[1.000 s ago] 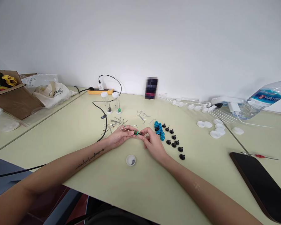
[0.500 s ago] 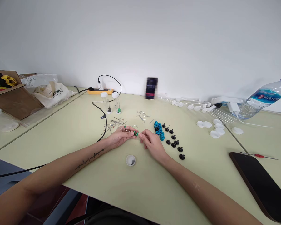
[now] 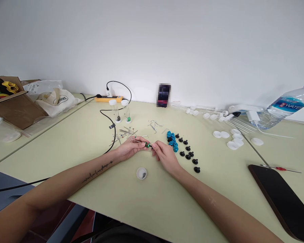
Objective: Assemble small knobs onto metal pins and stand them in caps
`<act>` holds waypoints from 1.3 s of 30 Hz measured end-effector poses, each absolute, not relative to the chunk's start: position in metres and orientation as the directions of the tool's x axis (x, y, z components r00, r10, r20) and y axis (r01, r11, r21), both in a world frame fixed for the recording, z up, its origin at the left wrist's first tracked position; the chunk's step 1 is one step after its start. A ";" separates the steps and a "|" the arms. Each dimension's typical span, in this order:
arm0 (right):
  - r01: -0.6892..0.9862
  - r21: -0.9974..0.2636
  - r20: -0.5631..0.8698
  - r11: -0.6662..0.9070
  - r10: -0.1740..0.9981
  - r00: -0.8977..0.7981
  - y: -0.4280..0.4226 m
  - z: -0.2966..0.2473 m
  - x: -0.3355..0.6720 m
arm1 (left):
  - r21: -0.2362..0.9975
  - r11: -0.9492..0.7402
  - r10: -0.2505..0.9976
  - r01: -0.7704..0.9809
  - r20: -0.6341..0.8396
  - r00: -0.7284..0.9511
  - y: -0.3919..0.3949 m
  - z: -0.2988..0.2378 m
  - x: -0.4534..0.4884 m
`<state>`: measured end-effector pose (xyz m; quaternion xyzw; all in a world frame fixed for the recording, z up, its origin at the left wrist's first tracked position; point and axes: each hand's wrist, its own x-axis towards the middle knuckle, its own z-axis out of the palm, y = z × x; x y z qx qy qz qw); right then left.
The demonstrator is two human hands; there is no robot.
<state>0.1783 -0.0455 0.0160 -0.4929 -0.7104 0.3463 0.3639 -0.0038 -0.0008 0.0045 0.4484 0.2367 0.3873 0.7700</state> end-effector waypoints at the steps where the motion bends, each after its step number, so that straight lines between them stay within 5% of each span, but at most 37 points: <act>1: 0.444 -0.855 0.171 0.268 0.954 -0.246 -0.046 0.016 0.178 | 0.873 0.298 0.812 -0.386 -0.019 0.584 -0.001 0.004 -0.004; 39: 0.429 -0.868 0.168 0.251 0.961 -0.222 -0.046 0.018 0.177 | 0.874 0.302 0.813 -0.380 -0.027 0.582 -0.001 0.005 -0.004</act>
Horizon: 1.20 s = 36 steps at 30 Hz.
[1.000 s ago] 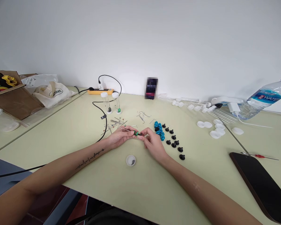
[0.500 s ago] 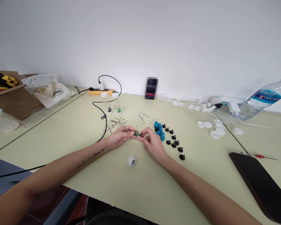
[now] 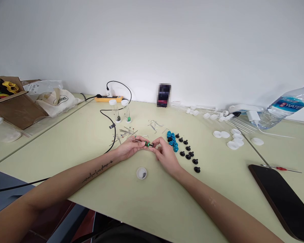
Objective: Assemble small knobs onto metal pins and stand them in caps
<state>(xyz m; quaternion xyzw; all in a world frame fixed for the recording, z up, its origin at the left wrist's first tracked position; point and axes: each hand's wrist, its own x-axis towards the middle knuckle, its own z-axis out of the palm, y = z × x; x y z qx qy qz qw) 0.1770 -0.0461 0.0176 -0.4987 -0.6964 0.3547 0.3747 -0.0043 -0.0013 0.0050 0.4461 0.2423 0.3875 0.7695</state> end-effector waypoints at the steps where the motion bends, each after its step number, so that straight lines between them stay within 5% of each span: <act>1: 0.428 -0.867 0.176 0.254 0.961 -0.214 -0.046 0.018 0.177 | 0.873 0.306 0.812 -0.381 -0.030 0.582 -0.001 0.005 -0.004; 36: 0.442 -0.850 0.153 0.286 0.938 -0.311 -0.046 0.017 0.178 | 0.862 0.324 0.789 -0.390 -0.019 0.614 0.001 0.003 -0.005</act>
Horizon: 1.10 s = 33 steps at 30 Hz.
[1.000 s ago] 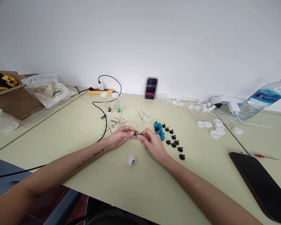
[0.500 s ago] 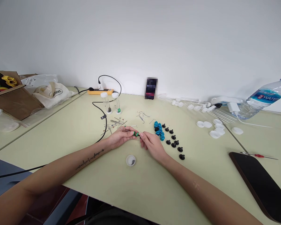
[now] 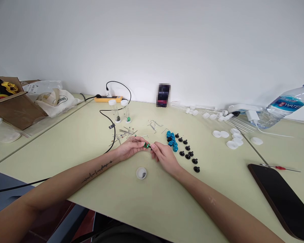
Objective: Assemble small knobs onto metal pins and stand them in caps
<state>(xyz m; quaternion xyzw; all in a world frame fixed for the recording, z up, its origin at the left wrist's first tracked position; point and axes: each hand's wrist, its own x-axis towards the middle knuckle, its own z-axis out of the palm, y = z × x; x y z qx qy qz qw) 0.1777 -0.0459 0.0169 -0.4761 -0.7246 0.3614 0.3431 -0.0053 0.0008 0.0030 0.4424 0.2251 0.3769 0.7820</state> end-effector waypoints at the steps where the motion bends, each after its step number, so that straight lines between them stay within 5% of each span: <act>1: 0.449 -0.845 0.157 0.290 0.938 -0.309 -0.046 0.017 0.178 | 0.862 0.328 0.785 -0.387 -0.020 0.620 0.001 0.003 -0.005; 33: 0.475 -0.839 0.162 0.264 0.956 -0.245 -0.046 0.016 0.177 | 0.874 0.307 0.797 -0.376 -0.021 0.604 -0.001 0.005 -0.005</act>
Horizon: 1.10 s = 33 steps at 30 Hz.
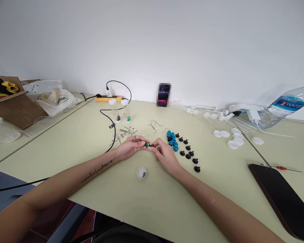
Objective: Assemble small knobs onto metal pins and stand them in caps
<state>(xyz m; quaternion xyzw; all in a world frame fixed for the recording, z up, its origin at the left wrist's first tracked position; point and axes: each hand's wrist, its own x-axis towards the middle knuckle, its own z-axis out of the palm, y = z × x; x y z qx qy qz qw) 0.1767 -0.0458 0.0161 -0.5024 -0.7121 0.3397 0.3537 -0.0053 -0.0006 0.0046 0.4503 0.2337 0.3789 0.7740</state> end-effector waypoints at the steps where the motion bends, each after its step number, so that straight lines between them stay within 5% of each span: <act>1: 0.471 -0.843 0.167 0.261 0.958 -0.232 -0.046 0.015 0.177 | 0.873 0.312 0.799 -0.375 -0.027 0.601 -0.001 0.005 -0.005; 33: 0.462 -0.850 0.168 0.255 0.961 -0.222 -0.046 0.015 0.176 | 0.868 0.322 0.803 -0.377 -0.040 0.594 -0.002 0.005 -0.004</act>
